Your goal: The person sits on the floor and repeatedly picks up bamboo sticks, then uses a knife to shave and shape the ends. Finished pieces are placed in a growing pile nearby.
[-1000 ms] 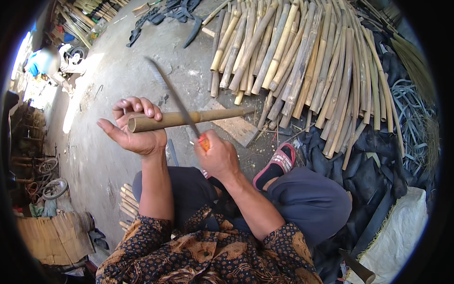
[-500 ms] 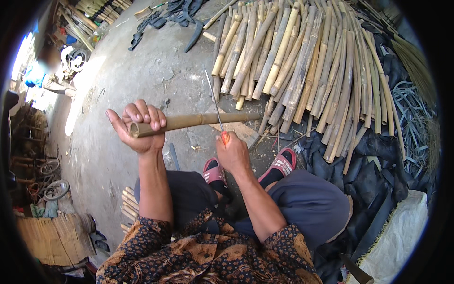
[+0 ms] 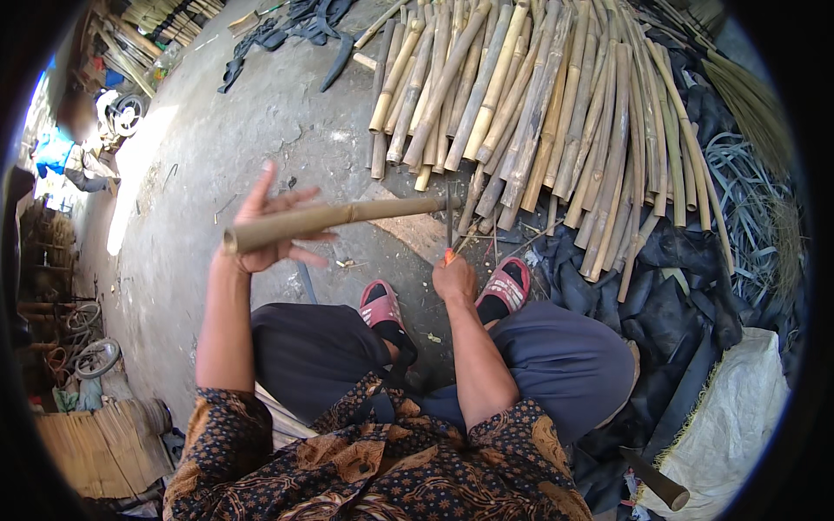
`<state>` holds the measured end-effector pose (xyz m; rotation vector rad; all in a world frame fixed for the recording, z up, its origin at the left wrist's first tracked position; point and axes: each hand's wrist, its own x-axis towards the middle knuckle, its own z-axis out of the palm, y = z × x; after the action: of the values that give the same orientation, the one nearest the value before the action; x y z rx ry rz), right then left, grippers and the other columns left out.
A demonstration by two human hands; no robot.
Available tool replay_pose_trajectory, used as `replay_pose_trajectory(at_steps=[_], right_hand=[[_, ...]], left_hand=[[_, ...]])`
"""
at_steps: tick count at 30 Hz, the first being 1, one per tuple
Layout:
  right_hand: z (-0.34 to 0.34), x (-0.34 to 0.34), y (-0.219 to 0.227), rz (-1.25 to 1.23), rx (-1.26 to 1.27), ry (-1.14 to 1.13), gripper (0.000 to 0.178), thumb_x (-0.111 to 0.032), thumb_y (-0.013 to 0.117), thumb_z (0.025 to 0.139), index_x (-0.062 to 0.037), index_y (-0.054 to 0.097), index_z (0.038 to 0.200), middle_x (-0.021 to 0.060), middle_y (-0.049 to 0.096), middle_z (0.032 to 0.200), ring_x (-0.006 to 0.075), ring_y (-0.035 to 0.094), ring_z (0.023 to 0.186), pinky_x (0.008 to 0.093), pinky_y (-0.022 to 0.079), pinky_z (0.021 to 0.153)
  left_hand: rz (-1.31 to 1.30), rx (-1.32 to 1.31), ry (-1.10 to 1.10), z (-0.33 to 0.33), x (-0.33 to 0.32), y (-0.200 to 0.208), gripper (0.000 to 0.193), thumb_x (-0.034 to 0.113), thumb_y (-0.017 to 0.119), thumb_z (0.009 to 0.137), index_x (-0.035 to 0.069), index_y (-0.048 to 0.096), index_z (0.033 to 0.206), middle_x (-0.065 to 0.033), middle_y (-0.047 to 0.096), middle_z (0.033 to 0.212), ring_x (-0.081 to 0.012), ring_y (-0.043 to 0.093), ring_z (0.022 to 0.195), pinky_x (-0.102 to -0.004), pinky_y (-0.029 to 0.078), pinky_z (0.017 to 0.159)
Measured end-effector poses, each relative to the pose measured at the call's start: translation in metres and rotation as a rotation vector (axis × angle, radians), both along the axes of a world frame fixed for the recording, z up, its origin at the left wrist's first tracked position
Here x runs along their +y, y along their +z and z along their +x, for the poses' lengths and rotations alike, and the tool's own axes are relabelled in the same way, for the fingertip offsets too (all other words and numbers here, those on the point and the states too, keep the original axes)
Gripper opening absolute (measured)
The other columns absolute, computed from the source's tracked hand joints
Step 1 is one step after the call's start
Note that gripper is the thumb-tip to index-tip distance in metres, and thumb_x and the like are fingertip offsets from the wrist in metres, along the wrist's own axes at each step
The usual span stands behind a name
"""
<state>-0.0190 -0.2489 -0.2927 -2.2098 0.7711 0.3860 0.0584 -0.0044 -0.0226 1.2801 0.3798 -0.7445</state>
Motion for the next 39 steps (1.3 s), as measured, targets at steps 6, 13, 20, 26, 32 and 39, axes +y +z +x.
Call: replay_pose_trajectory(at_steps=[6, 13, 20, 26, 32, 39], right_hand=[[0.003, 0.009, -0.021, 0.146, -0.052, -0.04, 0.035, -0.03, 0.056, 0.091, -0.0012, 0.071, 0.103, 0.0293, 0.072, 0.093, 0.0421, 0.073, 0.092, 0.0495, 0.056, 0.08], [-0.002, 0.004, -0.049, 0.298, -0.022, -0.099, 0.037, -0.034, 0.054, 0.092, -0.0019, 0.067, 0.08, 0.0119, 0.06, 0.052, 0.0271, 0.063, 0.044, 0.0415, 0.047, 0.04], [-0.007, 0.007, -0.087, 0.495, 0.003, -0.164, 0.03, -0.031, 0.058, 0.092, -0.0036, 0.055, 0.078, 0.0077, 0.052, 0.056, 0.0232, 0.056, 0.039, 0.0389, 0.045, 0.034], [-0.005, 0.006, -0.085, 0.467, 0.043, -0.1, 0.032, -0.034, 0.061, 0.092, -0.0048, 0.055, 0.083, 0.006, 0.049, 0.059, 0.0218, 0.053, 0.042, 0.0387, 0.048, 0.038], [-0.006, 0.01, -0.081, 0.489, 0.051, -0.129, 0.028, -0.029, 0.06, 0.091, -0.0039, 0.052, 0.081, 0.0073, 0.049, 0.059, 0.0211, 0.051, 0.042, 0.0387, 0.048, 0.039], [-0.012, 0.008, -0.078, 0.479, 0.025, -0.132, 0.025, -0.027, 0.059, 0.091, -0.0042, 0.052, 0.083, 0.0071, 0.049, 0.06, 0.0211, 0.051, 0.042, 0.0388, 0.048, 0.039]], left_hand=[[0.289, 0.086, -0.489, 0.002, 0.012, -0.027, 0.051, 0.037, 0.06, 0.102, -0.004, 0.056, 0.131, -0.0157, 0.072, 0.105, -0.0112, 0.061, 0.057, -0.0249, 0.052, 0.046], [0.305, -0.011, -0.253, -0.061, 0.166, 0.026, 0.042, 0.035, 0.062, 0.102, -0.001, 0.06, 0.123, -0.0054, 0.068, 0.087, -0.0089, 0.059, 0.054, -0.0239, 0.05, 0.045], [0.383, -0.123, 0.365, -0.222, 0.27, -0.069, 0.039, 0.039, 0.06, 0.103, 0.004, 0.055, 0.119, -0.0036, 0.062, 0.097, -0.0086, 0.059, 0.063, -0.0238, 0.051, 0.053], [0.945, 0.108, 0.876, -0.378, 0.274, -0.227, 0.059, 0.037, 0.059, 0.102, 0.007, 0.04, 0.149, -0.01, 0.063, 0.094, -0.016, 0.061, 0.066, -0.0353, 0.054, 0.061], [1.141, 0.32, 1.206, -0.488, 0.229, -0.319, 0.061, 0.036, 0.057, 0.101, 0.008, 0.04, 0.152, -0.0263, 0.064, 0.128, -0.0381, 0.063, 0.118, -0.0453, 0.048, 0.101], [1.217, 0.409, 1.326, -0.517, 0.237, -0.337, 0.064, 0.035, 0.058, 0.099, 0.014, 0.036, 0.156, -0.0253, 0.058, 0.139, -0.0405, 0.056, 0.13, -0.0447, 0.042, 0.109]])
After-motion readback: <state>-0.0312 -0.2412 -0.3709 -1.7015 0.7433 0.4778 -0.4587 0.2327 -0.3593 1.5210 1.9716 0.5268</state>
